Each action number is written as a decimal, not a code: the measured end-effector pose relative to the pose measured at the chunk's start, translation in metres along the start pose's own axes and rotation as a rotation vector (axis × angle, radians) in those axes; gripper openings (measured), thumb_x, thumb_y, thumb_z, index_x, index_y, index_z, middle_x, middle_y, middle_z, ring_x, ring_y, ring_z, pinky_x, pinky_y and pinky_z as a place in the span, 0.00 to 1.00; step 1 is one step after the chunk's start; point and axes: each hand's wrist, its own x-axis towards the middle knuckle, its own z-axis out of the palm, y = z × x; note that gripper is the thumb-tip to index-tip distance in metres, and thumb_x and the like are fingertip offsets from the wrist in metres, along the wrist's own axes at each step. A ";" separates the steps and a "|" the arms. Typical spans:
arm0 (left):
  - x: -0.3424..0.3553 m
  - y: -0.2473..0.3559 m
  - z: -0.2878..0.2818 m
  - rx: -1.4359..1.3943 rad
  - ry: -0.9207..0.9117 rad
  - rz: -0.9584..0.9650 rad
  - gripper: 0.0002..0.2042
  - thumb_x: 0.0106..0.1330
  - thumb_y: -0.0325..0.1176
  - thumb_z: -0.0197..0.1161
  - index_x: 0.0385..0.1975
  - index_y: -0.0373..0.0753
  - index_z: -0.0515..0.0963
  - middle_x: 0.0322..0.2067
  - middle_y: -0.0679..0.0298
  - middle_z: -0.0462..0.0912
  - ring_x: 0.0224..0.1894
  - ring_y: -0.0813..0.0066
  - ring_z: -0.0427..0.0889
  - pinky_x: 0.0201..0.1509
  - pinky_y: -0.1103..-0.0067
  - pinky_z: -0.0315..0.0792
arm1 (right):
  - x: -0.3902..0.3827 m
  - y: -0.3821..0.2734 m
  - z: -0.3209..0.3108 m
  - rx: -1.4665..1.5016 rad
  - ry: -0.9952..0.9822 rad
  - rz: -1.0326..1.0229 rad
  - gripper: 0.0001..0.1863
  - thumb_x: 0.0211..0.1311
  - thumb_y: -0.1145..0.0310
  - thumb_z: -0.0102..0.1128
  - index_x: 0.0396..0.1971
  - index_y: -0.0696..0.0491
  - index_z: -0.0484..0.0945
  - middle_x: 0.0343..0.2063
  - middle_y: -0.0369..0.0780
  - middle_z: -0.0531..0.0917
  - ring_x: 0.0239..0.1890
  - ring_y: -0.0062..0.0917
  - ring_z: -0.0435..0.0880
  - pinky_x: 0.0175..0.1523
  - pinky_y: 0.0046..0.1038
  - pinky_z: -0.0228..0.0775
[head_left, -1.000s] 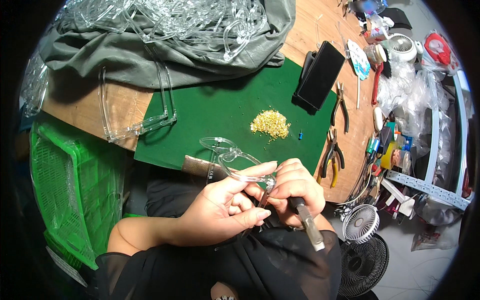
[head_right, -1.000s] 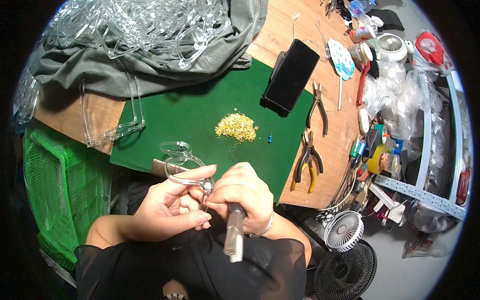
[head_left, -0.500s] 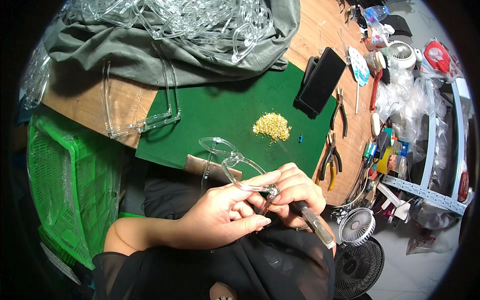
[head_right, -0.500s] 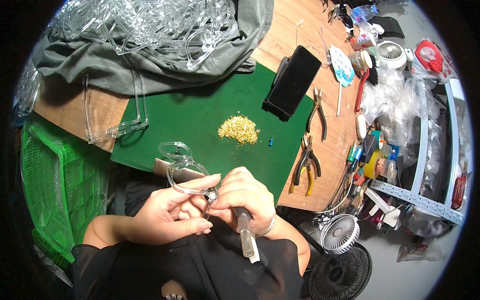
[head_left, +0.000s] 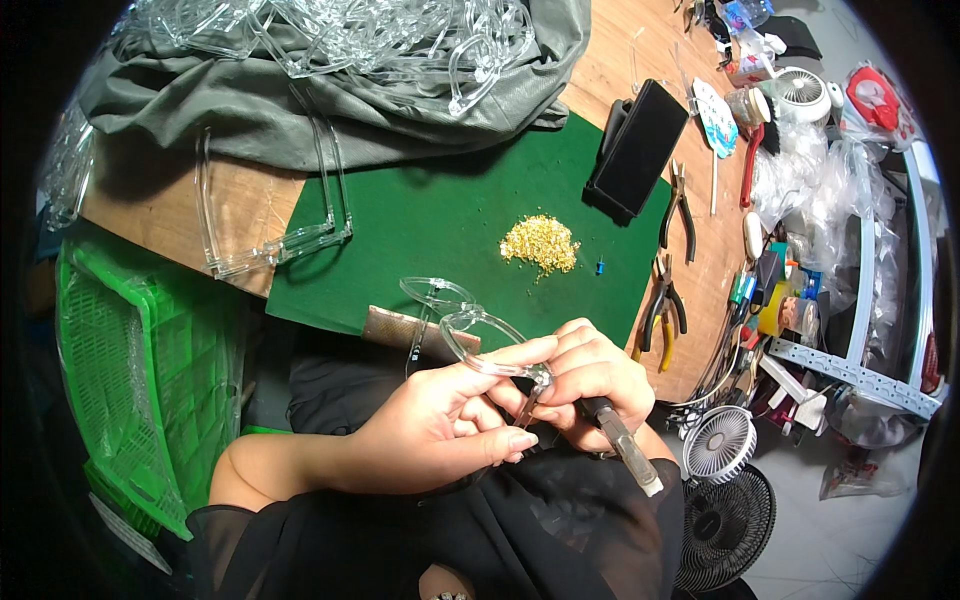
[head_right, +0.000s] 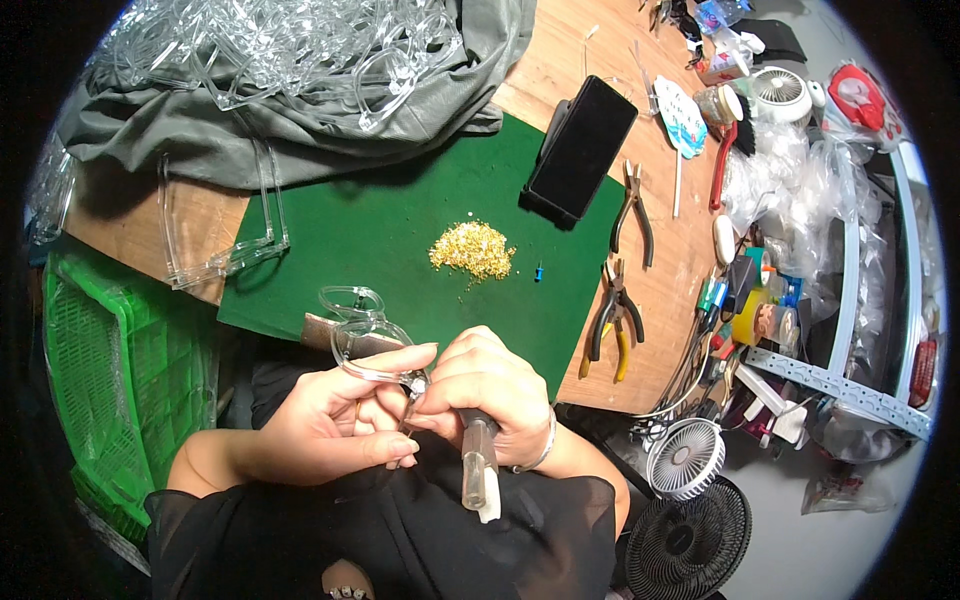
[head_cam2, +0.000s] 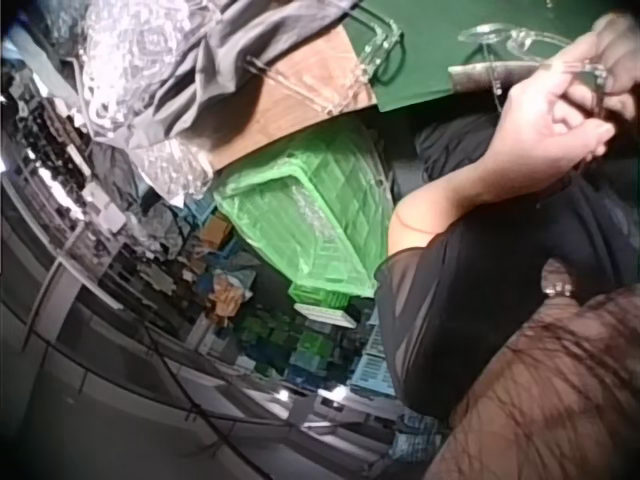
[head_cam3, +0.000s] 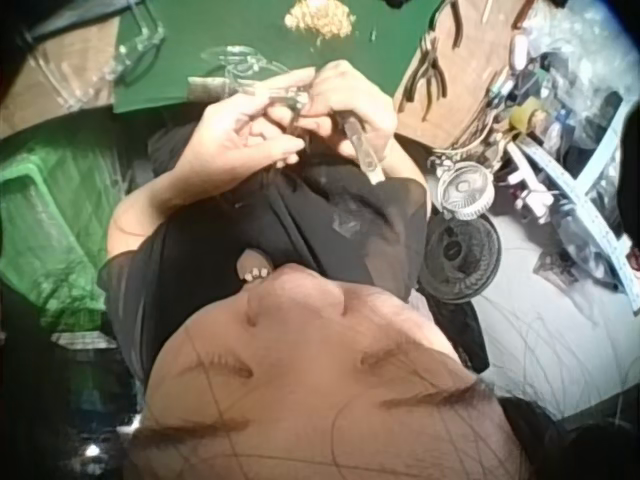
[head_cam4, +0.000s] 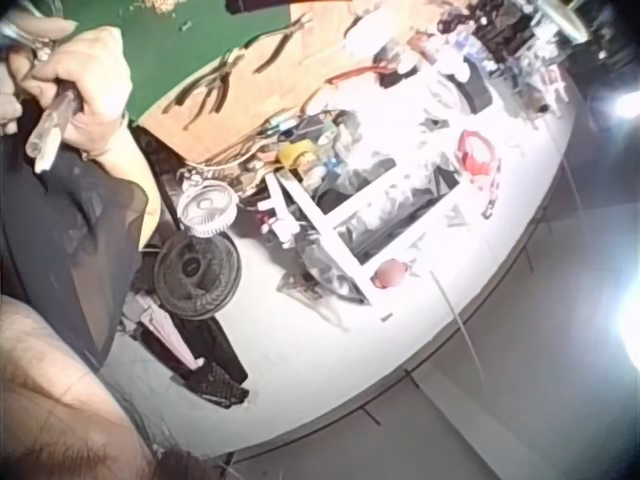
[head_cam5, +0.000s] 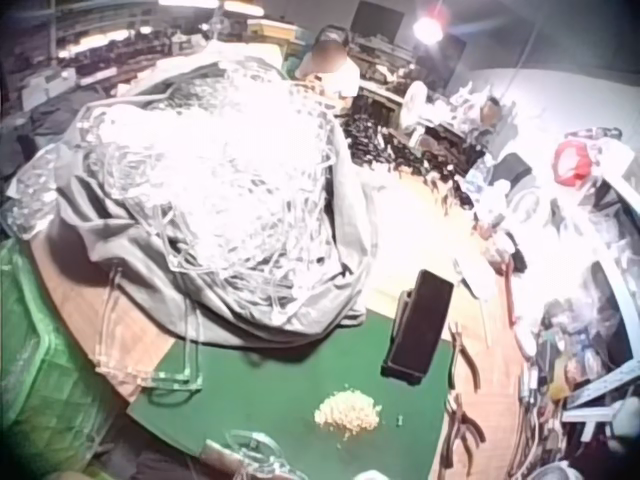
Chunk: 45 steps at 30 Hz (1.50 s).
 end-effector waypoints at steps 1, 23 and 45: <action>0.000 0.000 -0.001 -0.003 -0.001 -0.004 0.33 0.58 0.17 0.56 0.63 0.35 0.49 0.37 0.60 0.74 0.35 0.80 0.78 0.40 0.86 0.71 | 0.000 0.000 0.000 -0.003 -0.003 -0.001 0.08 0.45 0.73 0.67 0.25 0.55 0.76 0.21 0.36 0.77 0.23 0.26 0.75 0.31 0.26 0.65; -0.001 -0.004 -0.006 -0.102 -0.030 0.007 0.33 0.57 0.15 0.55 0.63 0.35 0.49 0.38 0.56 0.74 0.34 0.76 0.79 0.40 0.83 0.73 | -0.005 0.001 0.005 0.015 0.035 0.023 0.10 0.48 0.68 0.66 0.28 0.56 0.76 0.24 0.38 0.78 0.26 0.29 0.76 0.33 0.28 0.66; -0.003 -0.011 -0.005 0.219 0.068 0.212 0.27 0.56 0.15 0.56 0.58 0.30 0.59 0.34 0.62 0.77 0.30 0.85 0.76 0.34 0.88 0.71 | -0.006 -0.027 -0.022 -0.472 -0.486 0.418 0.16 0.42 0.72 0.63 0.32 0.57 0.69 0.29 0.42 0.73 0.34 0.36 0.73 0.42 0.32 0.64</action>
